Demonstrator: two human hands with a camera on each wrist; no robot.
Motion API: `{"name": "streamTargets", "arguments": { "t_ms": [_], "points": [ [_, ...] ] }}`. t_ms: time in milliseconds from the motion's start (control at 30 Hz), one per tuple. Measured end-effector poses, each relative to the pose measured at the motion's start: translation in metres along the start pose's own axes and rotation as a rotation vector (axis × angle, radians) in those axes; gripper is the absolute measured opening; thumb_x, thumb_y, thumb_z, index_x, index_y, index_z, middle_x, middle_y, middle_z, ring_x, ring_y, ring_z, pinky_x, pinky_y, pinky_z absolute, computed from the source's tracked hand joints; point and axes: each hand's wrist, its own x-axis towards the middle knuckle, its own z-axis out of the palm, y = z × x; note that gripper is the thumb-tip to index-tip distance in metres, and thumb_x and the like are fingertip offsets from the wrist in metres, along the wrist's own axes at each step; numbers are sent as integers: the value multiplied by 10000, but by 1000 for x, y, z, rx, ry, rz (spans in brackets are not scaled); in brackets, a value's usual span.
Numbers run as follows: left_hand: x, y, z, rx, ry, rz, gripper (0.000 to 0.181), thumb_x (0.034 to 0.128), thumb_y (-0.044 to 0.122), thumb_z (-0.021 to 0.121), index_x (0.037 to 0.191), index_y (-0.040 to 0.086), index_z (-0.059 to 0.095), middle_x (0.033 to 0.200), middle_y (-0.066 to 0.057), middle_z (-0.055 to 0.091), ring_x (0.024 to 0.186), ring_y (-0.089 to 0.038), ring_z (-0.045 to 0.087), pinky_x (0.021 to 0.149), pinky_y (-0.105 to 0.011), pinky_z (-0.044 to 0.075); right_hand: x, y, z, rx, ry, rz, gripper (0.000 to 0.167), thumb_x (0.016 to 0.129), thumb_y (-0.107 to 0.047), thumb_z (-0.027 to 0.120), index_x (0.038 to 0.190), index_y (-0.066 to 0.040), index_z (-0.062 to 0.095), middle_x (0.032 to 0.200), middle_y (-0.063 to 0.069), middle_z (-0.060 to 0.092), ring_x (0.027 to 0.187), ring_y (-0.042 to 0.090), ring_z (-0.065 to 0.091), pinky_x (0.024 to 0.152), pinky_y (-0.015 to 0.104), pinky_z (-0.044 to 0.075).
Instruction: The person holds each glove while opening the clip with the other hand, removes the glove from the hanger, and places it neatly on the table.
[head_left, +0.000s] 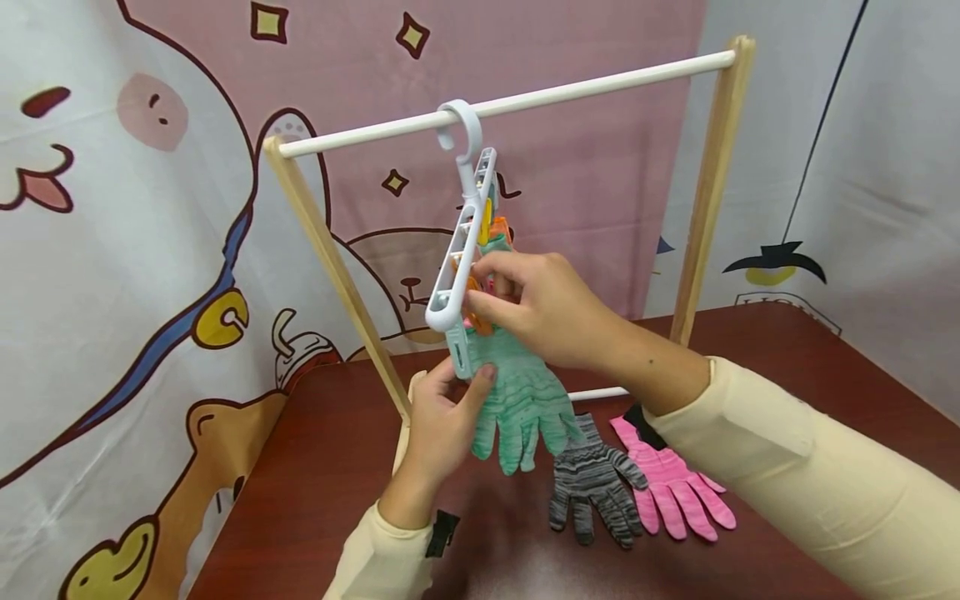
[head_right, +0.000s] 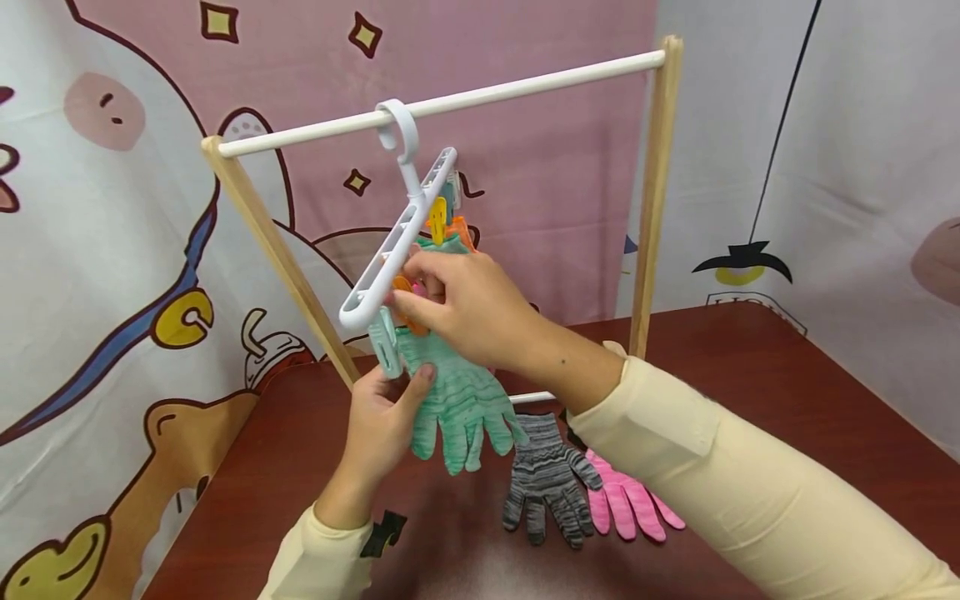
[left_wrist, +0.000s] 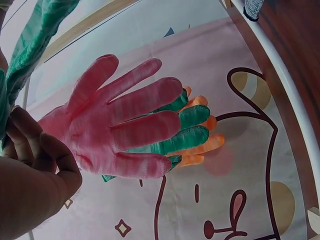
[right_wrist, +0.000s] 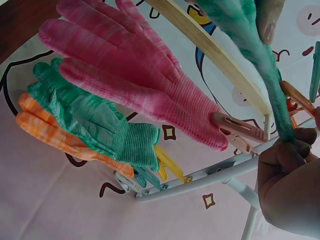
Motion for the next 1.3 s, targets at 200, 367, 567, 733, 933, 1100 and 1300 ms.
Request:
{"name": "streamTargets", "arguments": {
  "t_ms": [200,367,567,733,933,1100,1300],
  "points": [
    [-1,-2,2,15,-30,-12,194,974,151,641,1116,37,709,902,-165,711,696,-91,627,601,-273,537,0,0,-1,1,22,-4,139,937,-183,703,1045,-96,713,633,-2,524,527,139,432,482,260,342],
    [-1,-2,3,42,-31,-10,165,969,163,647,1054,39,716,792,-126,656,656,-87,580,568,-255,499,0,0,-1,6,13,10,168,936,-196,706,1071,-97,718,635,3,514,533,146,429,484,259,337],
    [-1,-1,4,92,-17,-38,179,963,189,659,848,52,658,686,-23,518,599,-80,494,524,-244,425,0,-2,-1,7,8,47,299,901,-278,752,1155,-123,722,640,3,538,561,148,467,503,271,359],
    [-2,-2,3,112,17,-44,287,955,236,671,744,63,581,642,-1,441,568,-75,429,503,-235,370,-5,3,-4,7,-14,82,302,920,-338,724,1169,-168,702,665,-3,568,582,157,484,520,288,384],
    [-2,-1,4,152,40,-62,288,952,230,665,734,66,575,605,2,413,557,-71,406,515,-217,346,-24,30,-16,-36,76,112,218,983,-336,636,1105,-165,697,724,-14,625,614,144,545,560,291,443],
    [-2,-2,6,165,63,-55,149,946,172,675,857,53,679,645,-9,509,588,-85,462,542,-211,386,-47,66,-32,-114,265,144,207,999,-271,613,1047,-98,715,776,31,660,634,97,545,577,218,431],
    [-1,-2,7,171,65,-42,147,950,154,672,852,45,679,636,-9,492,582,-85,449,537,-211,378,-80,116,-51,-197,526,187,200,964,-178,641,1049,0,681,867,-18,579,671,-31,510,625,107,397]
  ]
}}
